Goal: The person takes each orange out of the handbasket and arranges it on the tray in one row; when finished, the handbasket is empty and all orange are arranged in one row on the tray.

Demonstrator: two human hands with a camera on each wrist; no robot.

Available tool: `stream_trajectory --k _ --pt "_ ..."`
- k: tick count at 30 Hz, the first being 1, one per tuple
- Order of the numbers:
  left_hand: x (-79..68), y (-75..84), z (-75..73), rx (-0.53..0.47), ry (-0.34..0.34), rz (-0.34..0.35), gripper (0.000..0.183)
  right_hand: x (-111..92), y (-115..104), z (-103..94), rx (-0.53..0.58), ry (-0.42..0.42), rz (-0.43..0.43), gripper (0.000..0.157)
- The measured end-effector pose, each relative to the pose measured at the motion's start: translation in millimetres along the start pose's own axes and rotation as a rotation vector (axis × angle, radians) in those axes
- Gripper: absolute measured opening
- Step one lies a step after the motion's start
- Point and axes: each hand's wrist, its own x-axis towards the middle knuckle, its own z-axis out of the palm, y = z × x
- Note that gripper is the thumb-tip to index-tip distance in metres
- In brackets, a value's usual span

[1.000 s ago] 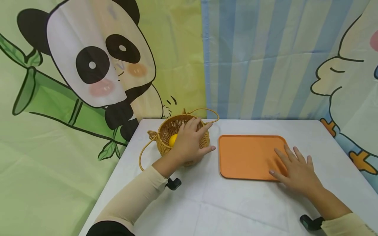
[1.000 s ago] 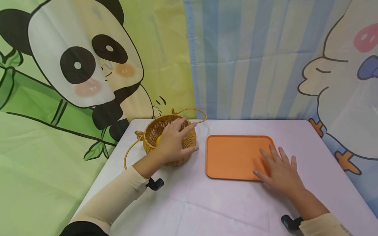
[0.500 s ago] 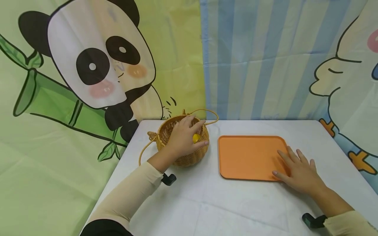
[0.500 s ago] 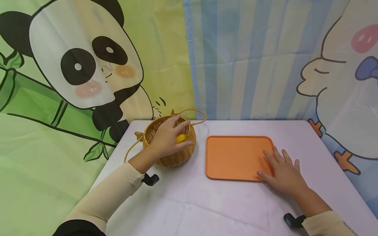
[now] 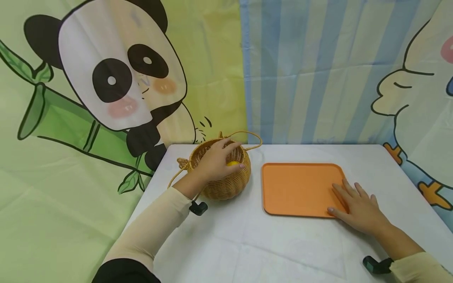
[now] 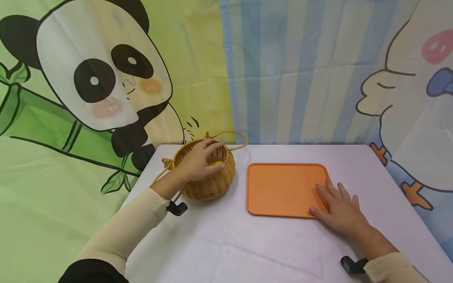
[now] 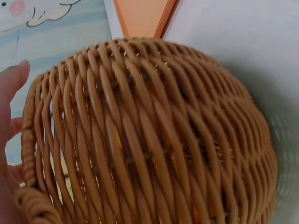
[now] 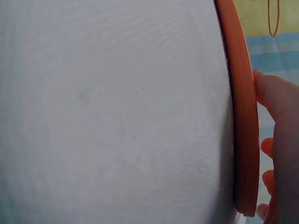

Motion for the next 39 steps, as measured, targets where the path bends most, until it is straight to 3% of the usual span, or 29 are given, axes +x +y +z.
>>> stream_trajectory --k 5,13,21,30,39 --pt "5.3 -9.1 -2.7 -0.062 -0.024 -0.03 0.082 0.1 3.2 2.5 0.024 -0.014 -0.021 0.094" --pt "15.5 -20.2 -10.8 -0.071 -0.097 -0.001 0.082 1.0 6.5 6.5 0.044 -0.031 -0.021 0.095" --pt "23.4 -27.1 -19.7 -0.042 -0.257 -0.002 0.076 2.3 5.2 6.0 0.048 -0.033 -0.023 0.095" --pt "38.2 -21.1 -32.0 0.012 -0.428 0.055 0.068 1.9 10.2 8.0 0.044 -0.027 -0.017 0.094" --pt "47.1 -24.1 -37.6 0.038 -0.585 -0.005 0.073 3.2 9.0 9.2 0.054 -0.017 -0.029 0.093"
